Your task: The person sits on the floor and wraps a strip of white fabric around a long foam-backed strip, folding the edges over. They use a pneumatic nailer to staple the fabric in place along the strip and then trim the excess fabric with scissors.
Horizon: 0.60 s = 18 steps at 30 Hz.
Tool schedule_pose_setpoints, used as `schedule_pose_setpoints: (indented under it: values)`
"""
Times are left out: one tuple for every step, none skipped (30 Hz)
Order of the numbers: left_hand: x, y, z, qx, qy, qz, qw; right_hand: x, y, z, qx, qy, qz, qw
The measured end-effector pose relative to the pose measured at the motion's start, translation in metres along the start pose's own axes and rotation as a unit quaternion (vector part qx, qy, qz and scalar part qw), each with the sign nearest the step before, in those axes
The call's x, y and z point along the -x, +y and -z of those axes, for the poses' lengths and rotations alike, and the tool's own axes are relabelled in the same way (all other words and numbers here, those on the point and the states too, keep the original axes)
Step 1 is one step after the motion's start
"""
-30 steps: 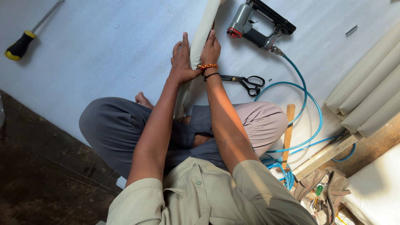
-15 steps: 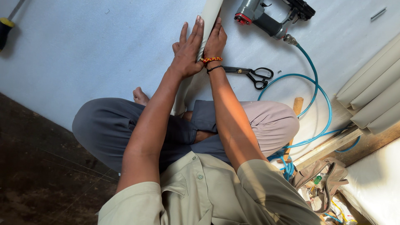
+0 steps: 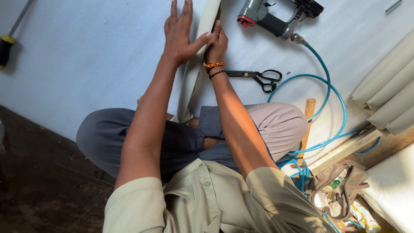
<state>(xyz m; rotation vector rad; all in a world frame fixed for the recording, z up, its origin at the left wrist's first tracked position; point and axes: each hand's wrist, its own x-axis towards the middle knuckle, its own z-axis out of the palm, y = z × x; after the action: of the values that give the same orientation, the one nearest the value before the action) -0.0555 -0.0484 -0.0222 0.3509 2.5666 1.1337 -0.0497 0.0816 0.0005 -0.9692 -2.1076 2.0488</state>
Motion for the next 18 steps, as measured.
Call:
schedule_pose_setpoints:
  values:
    - [-0.005,0.003,-0.006,-0.031,-0.019,0.009,0.999,-0.001,0.002,-0.002,0.010,-0.002,-0.002,1.000]
    - [-0.015,0.008,-0.012,-0.058,-0.039,0.011,0.997,-0.004,0.005,-0.002,-0.010,-0.003,0.014,1.000]
    - [-0.017,0.010,-0.015,-0.037,-0.051,0.021,0.998,-0.005,0.008,-0.002,-0.028,-0.006,0.026,0.999]
    - [-0.015,0.012,-0.019,-0.014,-0.067,0.032,0.997,-0.006,0.012,-0.002,-0.043,-0.007,0.033,0.999]
    - [-0.013,0.013,-0.023,0.010,-0.084,0.045,0.995,-0.008,0.016,-0.002,-0.041,0.002,0.037,0.998]
    - [-0.009,0.014,-0.026,0.018,-0.076,0.031,0.996,-0.009,0.019,-0.002,-0.039,0.006,0.041,0.998]
    - [-0.008,0.013,-0.028,0.025,-0.064,0.017,0.997,-0.010,0.023,-0.003,-0.037,0.009,0.048,0.998]
    - [-0.005,0.012,-0.029,0.031,-0.053,0.001,0.998,-0.010,0.028,-0.003,-0.041,-0.008,0.045,0.998]
    - [0.000,0.012,-0.030,0.024,-0.051,-0.008,0.998,-0.010,0.031,-0.002,-0.045,-0.026,0.040,0.998]
    - [0.005,0.012,-0.032,0.018,-0.051,-0.019,0.998,-0.010,0.034,0.000,-0.047,-0.042,0.037,0.997]
    - [0.007,0.013,-0.033,0.012,-0.051,-0.035,0.998,-0.010,0.035,0.001,-0.081,-0.050,0.028,0.995]
    - [0.010,0.014,-0.033,-0.008,-0.039,-0.056,0.998,-0.010,0.036,0.002,-0.116,-0.060,0.018,0.991]
    - [0.014,0.016,-0.032,-0.028,-0.030,-0.077,0.996,-0.007,0.036,0.005,-0.150,-0.068,0.006,0.986]
    - [0.017,0.019,-0.031,-0.048,-0.022,-0.102,0.993,-0.005,0.036,0.006,-0.127,-0.069,0.023,0.989]
    - [0.020,0.022,-0.029,-0.068,-0.018,-0.104,0.992,-0.006,0.034,0.006,-0.105,-0.073,0.046,0.991]
    - [0.023,0.025,-0.026,-0.088,-0.011,-0.108,0.990,-0.006,0.032,0.007,-0.083,-0.077,0.072,0.991]
    - [0.024,0.027,-0.024,-0.109,-0.003,-0.114,0.987,-0.007,0.030,0.006,-0.063,-0.065,0.074,0.993]
    - [0.025,0.030,-0.021,-0.099,0.024,-0.115,0.988,-0.008,0.028,0.004,-0.043,-0.052,0.074,0.995]
